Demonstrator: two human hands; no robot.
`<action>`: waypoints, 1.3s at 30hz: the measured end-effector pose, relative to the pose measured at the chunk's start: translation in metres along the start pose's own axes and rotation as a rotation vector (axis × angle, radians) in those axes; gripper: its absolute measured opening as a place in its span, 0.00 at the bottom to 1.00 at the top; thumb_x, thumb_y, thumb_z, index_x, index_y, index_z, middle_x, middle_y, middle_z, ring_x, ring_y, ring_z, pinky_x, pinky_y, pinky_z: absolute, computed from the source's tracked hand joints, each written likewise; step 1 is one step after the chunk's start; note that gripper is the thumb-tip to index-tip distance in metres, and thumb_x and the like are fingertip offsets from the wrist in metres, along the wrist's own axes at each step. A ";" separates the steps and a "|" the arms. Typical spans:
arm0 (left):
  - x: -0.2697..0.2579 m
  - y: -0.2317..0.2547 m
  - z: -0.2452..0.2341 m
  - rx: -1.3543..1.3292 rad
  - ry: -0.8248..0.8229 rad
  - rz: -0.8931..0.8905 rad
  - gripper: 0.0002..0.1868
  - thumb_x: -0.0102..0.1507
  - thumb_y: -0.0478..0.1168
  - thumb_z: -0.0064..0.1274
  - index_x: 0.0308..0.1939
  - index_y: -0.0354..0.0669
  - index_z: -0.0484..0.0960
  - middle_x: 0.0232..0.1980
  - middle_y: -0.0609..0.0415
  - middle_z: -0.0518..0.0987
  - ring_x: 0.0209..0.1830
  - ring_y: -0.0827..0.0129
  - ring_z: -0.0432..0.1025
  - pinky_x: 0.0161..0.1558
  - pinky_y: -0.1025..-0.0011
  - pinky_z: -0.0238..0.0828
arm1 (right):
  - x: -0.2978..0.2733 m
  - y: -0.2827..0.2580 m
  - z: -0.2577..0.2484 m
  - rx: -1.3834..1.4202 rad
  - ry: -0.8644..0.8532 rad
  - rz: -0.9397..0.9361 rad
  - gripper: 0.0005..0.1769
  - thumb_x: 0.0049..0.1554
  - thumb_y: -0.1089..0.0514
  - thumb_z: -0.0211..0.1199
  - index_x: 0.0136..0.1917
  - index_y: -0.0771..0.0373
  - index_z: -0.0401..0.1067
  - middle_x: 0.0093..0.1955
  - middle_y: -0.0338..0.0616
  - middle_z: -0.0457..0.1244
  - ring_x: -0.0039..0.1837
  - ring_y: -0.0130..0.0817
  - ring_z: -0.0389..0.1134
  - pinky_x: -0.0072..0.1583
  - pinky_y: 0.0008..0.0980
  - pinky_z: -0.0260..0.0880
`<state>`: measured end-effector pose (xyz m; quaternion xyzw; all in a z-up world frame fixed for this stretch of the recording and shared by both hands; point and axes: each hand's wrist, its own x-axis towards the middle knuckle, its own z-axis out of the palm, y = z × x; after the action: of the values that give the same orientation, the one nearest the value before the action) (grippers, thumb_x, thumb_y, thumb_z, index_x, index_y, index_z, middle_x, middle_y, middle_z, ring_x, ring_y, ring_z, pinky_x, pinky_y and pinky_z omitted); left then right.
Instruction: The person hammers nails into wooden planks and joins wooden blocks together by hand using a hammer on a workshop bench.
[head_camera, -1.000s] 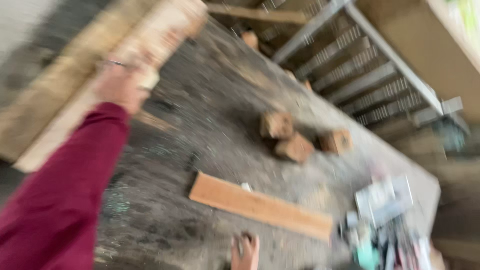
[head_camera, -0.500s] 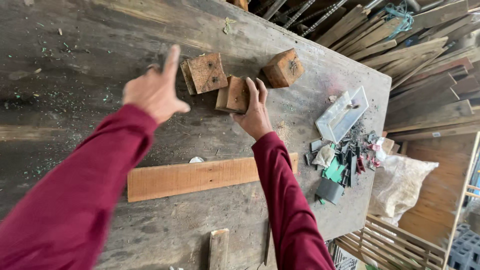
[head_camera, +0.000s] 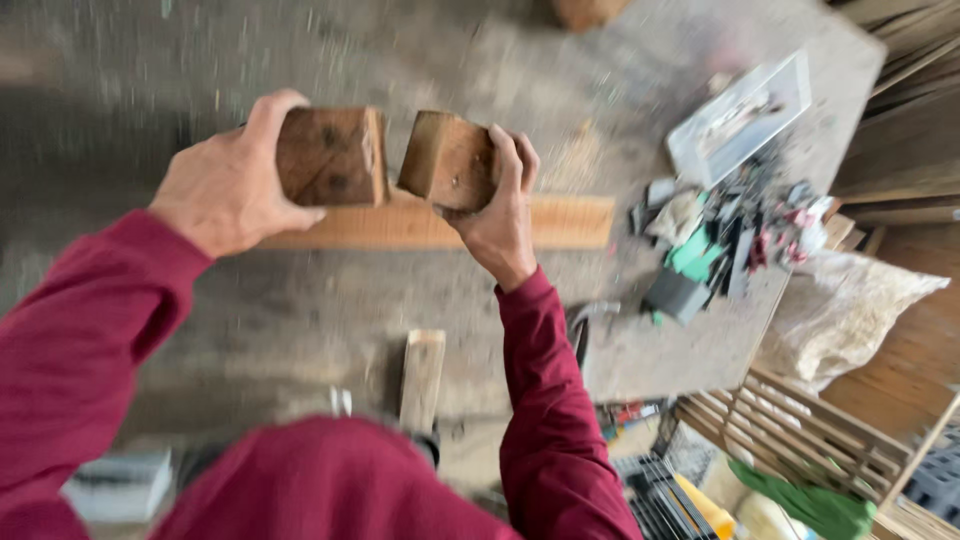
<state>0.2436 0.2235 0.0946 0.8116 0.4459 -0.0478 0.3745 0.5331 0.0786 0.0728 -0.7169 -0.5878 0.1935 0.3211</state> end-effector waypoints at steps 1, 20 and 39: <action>-0.040 -0.004 0.010 0.002 -0.024 0.009 0.54 0.49 0.51 0.73 0.71 0.50 0.55 0.46 0.37 0.82 0.45 0.40 0.78 0.45 0.50 0.76 | -0.037 -0.013 -0.002 0.014 -0.038 0.041 0.65 0.39 0.64 0.87 0.79 0.57 0.49 0.77 0.53 0.44 0.78 0.54 0.52 0.76 0.46 0.63; -0.195 -0.042 0.130 0.062 -0.179 -0.032 0.59 0.50 0.45 0.73 0.76 0.61 0.46 0.57 0.38 0.75 0.45 0.40 0.77 0.42 0.51 0.78 | -0.239 -0.077 0.089 -0.077 -0.224 0.098 0.58 0.38 0.71 0.75 0.78 0.51 0.53 0.77 0.54 0.45 0.75 0.58 0.56 0.71 0.53 0.61; -0.190 -0.034 0.136 0.093 -0.281 -0.176 0.68 0.52 0.51 0.72 0.80 0.65 0.31 0.68 0.34 0.68 0.46 0.41 0.78 0.44 0.53 0.81 | -0.225 -0.069 0.089 -0.031 -0.311 0.070 0.63 0.36 0.64 0.83 0.78 0.50 0.51 0.77 0.57 0.41 0.76 0.61 0.52 0.72 0.54 0.60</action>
<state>0.1393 0.0155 0.0566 0.7712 0.4559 -0.2137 0.3895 0.3733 -0.1108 0.0339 -0.7033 -0.6079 0.3042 0.2081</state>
